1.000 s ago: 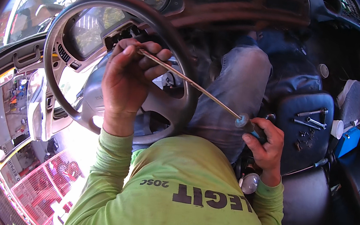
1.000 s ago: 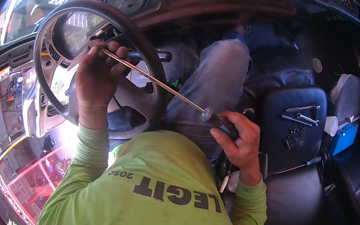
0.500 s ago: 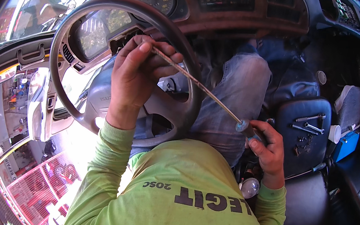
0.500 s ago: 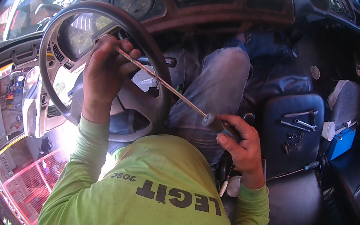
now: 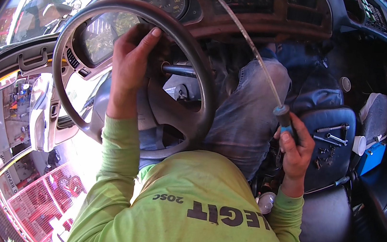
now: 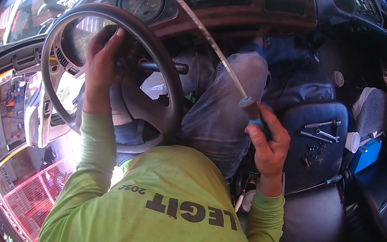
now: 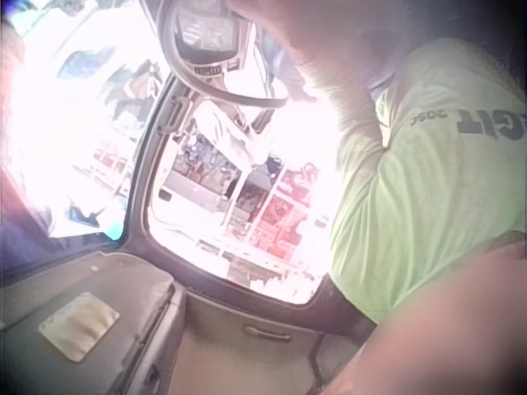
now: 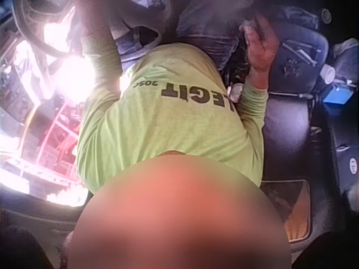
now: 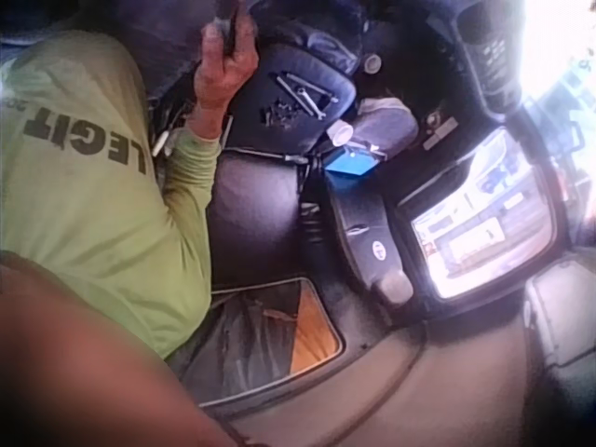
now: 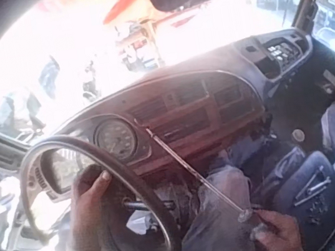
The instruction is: The person uses a screwdriver to remove screws from the dashboard trim and steering column area. They detach and reattach plastic panels around the instrument cluster and steering wheel, handling screws and tools on the passenger seat.
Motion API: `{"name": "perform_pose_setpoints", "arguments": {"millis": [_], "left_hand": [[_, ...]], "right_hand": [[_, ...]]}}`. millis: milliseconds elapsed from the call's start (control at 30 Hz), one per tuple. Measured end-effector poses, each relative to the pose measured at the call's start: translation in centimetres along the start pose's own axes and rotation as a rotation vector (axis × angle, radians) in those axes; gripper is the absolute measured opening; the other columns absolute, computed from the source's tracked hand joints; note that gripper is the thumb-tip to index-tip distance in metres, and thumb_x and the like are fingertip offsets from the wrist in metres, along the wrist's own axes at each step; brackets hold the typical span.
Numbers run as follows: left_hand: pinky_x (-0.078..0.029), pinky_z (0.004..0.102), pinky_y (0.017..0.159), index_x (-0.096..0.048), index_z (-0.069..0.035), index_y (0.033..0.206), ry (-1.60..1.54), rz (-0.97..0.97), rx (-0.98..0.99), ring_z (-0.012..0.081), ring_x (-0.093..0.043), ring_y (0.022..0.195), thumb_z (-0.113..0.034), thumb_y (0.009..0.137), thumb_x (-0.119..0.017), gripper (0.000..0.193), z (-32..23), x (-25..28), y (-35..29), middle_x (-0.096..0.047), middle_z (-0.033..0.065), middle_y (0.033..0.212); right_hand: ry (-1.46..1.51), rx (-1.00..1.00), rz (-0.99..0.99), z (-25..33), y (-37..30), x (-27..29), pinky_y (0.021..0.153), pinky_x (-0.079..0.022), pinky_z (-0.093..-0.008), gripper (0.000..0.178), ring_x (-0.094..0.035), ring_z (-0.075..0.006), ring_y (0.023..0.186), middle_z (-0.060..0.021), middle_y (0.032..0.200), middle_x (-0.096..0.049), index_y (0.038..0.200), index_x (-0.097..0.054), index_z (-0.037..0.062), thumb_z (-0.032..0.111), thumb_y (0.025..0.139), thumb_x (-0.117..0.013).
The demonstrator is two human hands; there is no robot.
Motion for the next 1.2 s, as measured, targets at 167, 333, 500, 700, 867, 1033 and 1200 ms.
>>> {"name": "perform_pose_setpoints", "arguments": {"millis": [167, 333, 500, 700, 867, 1033, 1200], "left_hand": [[-0.059, 0.0318, 0.085, -0.068, 0.002, 0.124, 0.224, 0.286, 0.045, 0.0190, -0.073, 0.095, -0.015, 0.101, -0.069, 0.029, 0.0, 2.7, 5.0, -0.075, 0.0134, 0.109], [-0.058, 0.0345, 0.086, -0.068, -0.002, 0.129, 0.507, 0.306, -0.318, 0.0198, -0.073, 0.097, -0.021, 0.096, -0.074, 0.040, 5.2, -0.1, 10.9, -0.075, 0.0144, 0.109], [-0.058, 0.0357, 0.084, -0.069, 0.000, 0.130, 0.555, 0.194, -0.343, 0.0211, -0.073, 0.093, -0.021, 0.092, -0.073, 0.044, 5.7, -3.5, 12.2, -0.077, 0.0176, 0.100], [-0.058, 0.0363, 0.087, -0.065, 0.004, 0.135, 0.664, 0.122, -0.232, 0.0251, -0.075, 0.093, -0.023, 0.091, -0.070, 0.051, 5.6, -4.8, 12.1, -0.076, 0.0241, 0.101], [-0.057, 0.0373, 0.092, -0.059, 0.008, 0.140, 0.566, 0.088, -0.256, 0.0303, -0.075, 0.100, -0.025, 0.091, -0.069, 0.061, 7.3, -5.5, 12.5, -0.074, 0.0290, 0.108], [-0.056, 0.0394, 0.094, -0.055, 0.012, 0.141, 0.608, 0.021, -0.313, 0.0360, -0.073, 0.106, -0.024, 0.089, -0.069, 0.065, 8.2, -6.1, 13.0, -0.072, 0.0317, 0.115], [-0.056, 0.0368, 0.090, -0.055, 0.009, 0.143, 0.568, 0.017, -0.321, 0.0308, -0.073, 0.100, -0.023, 0.090, -0.071, 0.064, 8.6, -6.1, 13.5, -0.073, 0.0254, 0.107]], "right_hand": [[-0.213, 0.072, -0.079, 1.5, 2.6, 0.5, 0.084, -0.052, -0.0260, 0.041, -0.065, -0.0114, 0.089, -0.0069, 0.103, -0.073, 0.133, -0.066, -0.0050, 0.011, 0.095, -0.071], [-0.320, 0.116, -0.070, 2.4, 5.5, -1.2, 0.083, -0.052, -0.0264, 0.039, -0.066, -0.0117, 0.089, -0.0078, 0.101, -0.074, 0.130, -0.068, -0.0038, 0.010, 0.094, -0.072], [-0.416, 0.155, -0.064, 3.4, 6.8, -2.7, 0.082, -0.052, -0.0275, 0.037, -0.066, -0.0121, 0.087, -0.0095, 0.097, -0.074, 0.128, -0.069, -0.0024, 0.011, 0.094, -0.073], [-0.516, 0.212, -0.064, 4.7, 7.3, -4.2, 0.082, -0.054, -0.0308, 0.036, -0.071, -0.0183, 0.087, -0.0149, 0.100, -0.075, 0.126, -0.070, -0.0030, 0.013, 0.093, -0.075], [-0.596, 0.335, -0.066, 6.1, 8.2, -5.6, 0.083, -0.055, -0.0366, 0.034, -0.074, -0.0299, 0.089, -0.0195, 0.102, -0.075, 0.122, -0.070, -0.0039, 0.012, 0.093, -0.074], [-0.718, 0.438, -0.051, 9.0, 9.2, -7.0, 0.079, -0.055, -0.0411, 0.030, -0.072, -0.0382, 0.086, -0.0215, 0.096, -0.073, 0.118, -0.069, -0.0038, 0.010, 0.091, -0.074], [-0.880, 0.520, -0.036, 11.4, 10.0, -7.8, 0.077, -0.055, -0.0449, 0.029, -0.071, -0.0409, 0.086, -0.0215, 0.096, -0.073, 0.116, -0.070, -0.0012, 0.012, 0.091, -0.073]]}}
Point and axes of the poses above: each hand's wrist, its own y-axis towards the middle knuckle, its own x-axis out of the back of the hand, z = x × y, the point moved 3 cm from there along y, towards the middle knuckle
